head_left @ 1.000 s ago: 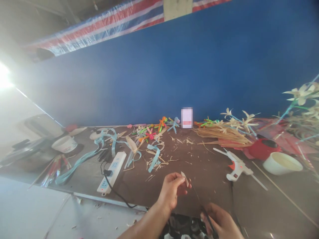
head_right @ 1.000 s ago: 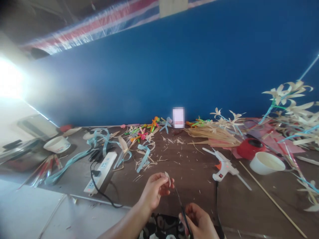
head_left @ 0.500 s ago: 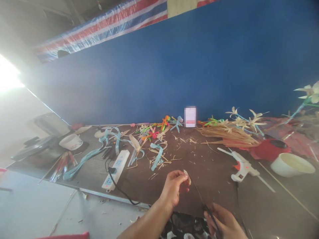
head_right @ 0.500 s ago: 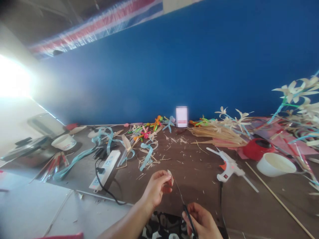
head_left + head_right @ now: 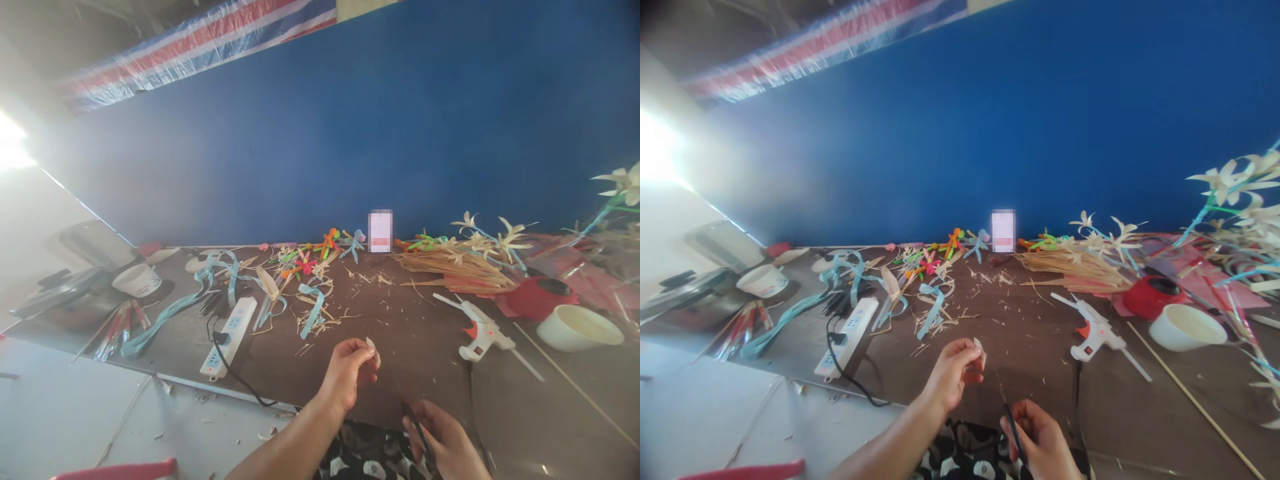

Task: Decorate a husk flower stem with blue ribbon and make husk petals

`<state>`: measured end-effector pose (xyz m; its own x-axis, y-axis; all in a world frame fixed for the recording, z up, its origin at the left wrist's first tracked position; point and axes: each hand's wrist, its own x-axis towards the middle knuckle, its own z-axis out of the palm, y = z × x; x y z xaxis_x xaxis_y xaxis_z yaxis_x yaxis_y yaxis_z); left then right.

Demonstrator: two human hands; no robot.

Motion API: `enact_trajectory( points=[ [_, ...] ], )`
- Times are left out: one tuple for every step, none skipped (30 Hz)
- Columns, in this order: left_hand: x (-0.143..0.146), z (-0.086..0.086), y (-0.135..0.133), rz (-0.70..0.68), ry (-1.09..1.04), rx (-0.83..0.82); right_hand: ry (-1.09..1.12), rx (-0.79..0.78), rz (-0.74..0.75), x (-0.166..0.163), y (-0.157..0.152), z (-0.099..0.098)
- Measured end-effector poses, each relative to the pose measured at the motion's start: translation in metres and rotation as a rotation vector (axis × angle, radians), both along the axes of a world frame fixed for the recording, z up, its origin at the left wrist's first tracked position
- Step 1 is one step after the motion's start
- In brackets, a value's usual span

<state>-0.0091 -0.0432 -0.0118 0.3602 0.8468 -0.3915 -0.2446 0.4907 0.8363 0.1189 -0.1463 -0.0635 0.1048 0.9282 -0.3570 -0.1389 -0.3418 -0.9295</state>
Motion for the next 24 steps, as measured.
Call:
enact_trajectory(
  points=[
    [0.000, 0.000, 0.000, 0.006, 0.004, -0.004, 0.022, -0.009, -0.011, 0.001, 0.000, 0.001],
    [0.000, 0.000, 0.001, 0.014, 0.011, -0.006, 0.055, -0.025, -0.019, 0.001, 0.001, 0.002],
    [0.000, 0.001, 0.002, 0.023, 0.019, -0.008, 0.094, -0.043, -0.023, 0.001, 0.001, 0.003],
    [0.000, 0.001, 0.002, 0.029, 0.024, -0.008, 0.133, -0.058, -0.034, 0.000, 0.001, 0.005],
    [0.000, 0.002, 0.003, 0.031, 0.023, -0.007, 0.169, -0.072, -0.051, -0.002, 0.000, 0.007],
    [-0.001, 0.002, 0.005, 0.030, 0.014, -0.004, 0.200, -0.088, -0.071, -0.003, 0.000, 0.008],
    [-0.001, 0.002, 0.006, 0.031, -0.001, -0.002, 0.227, -0.099, -0.096, -0.005, 0.000, 0.010],
    [-0.002, 0.001, 0.007, 0.035, -0.016, -0.006, 0.249, -0.104, -0.121, -0.006, 0.000, 0.011],
    [-0.002, 0.001, 0.009, 0.043, -0.031, -0.012, 0.265, -0.107, -0.136, -0.007, 0.000, 0.011],
    [-0.002, 0.000, 0.010, 0.054, -0.042, -0.019, 0.275, -0.112, -0.133, -0.007, 0.000, 0.010],
    [-0.003, -0.002, 0.011, 0.066, -0.053, -0.028, 0.281, -0.120, -0.111, -0.006, 0.001, 0.008],
    [-0.003, -0.004, 0.012, 0.074, -0.066, -0.037, 0.282, -0.127, -0.085, -0.006, 0.001, 0.006],
    [-0.003, -0.006, 0.013, 0.076, -0.084, -0.046, 0.283, -0.133, -0.061, -0.004, 0.001, 0.004],
    [-0.003, -0.009, 0.013, 0.074, -0.105, -0.057, 0.286, -0.137, -0.041, -0.003, 0.002, 0.001],
    [-0.003, -0.011, 0.013, 0.073, -0.124, -0.072, 0.290, -0.139, -0.026, -0.002, 0.002, -0.001],
    [-0.004, -0.014, 0.013, 0.076, -0.139, -0.088, 0.293, -0.139, -0.022, -0.002, 0.002, -0.003],
    [-0.004, -0.016, 0.013, 0.082, -0.146, -0.104, 0.294, -0.140, -0.024, -0.002, 0.002, -0.004],
    [-0.004, -0.018, 0.012, 0.091, -0.149, -0.117, 0.295, -0.139, -0.027, -0.002, 0.002, -0.005],
    [-0.004, -0.020, 0.012, 0.098, -0.151, -0.122, 0.294, -0.140, -0.033, -0.002, 0.002, -0.004],
    [-0.004, -0.021, 0.012, 0.096, -0.154, -0.118, 0.290, -0.139, -0.045, -0.003, 0.002, -0.003],
    [-0.005, -0.023, 0.011, 0.086, -0.158, -0.109, 0.285, -0.136, -0.060, -0.003, 0.002, -0.001],
    [-0.005, -0.024, 0.011, 0.073, -0.163, -0.098, 0.275, -0.133, -0.077, -0.004, 0.002, 0.001],
    [-0.005, -0.024, 0.012, 0.063, -0.168, -0.088, 0.264, -0.131, -0.090, -0.004, 0.002, 0.004],
    [-0.006, -0.025, 0.012, 0.060, -0.170, -0.084, 0.252, -0.128, -0.100, -0.004, 0.002, 0.005]
  ],
)
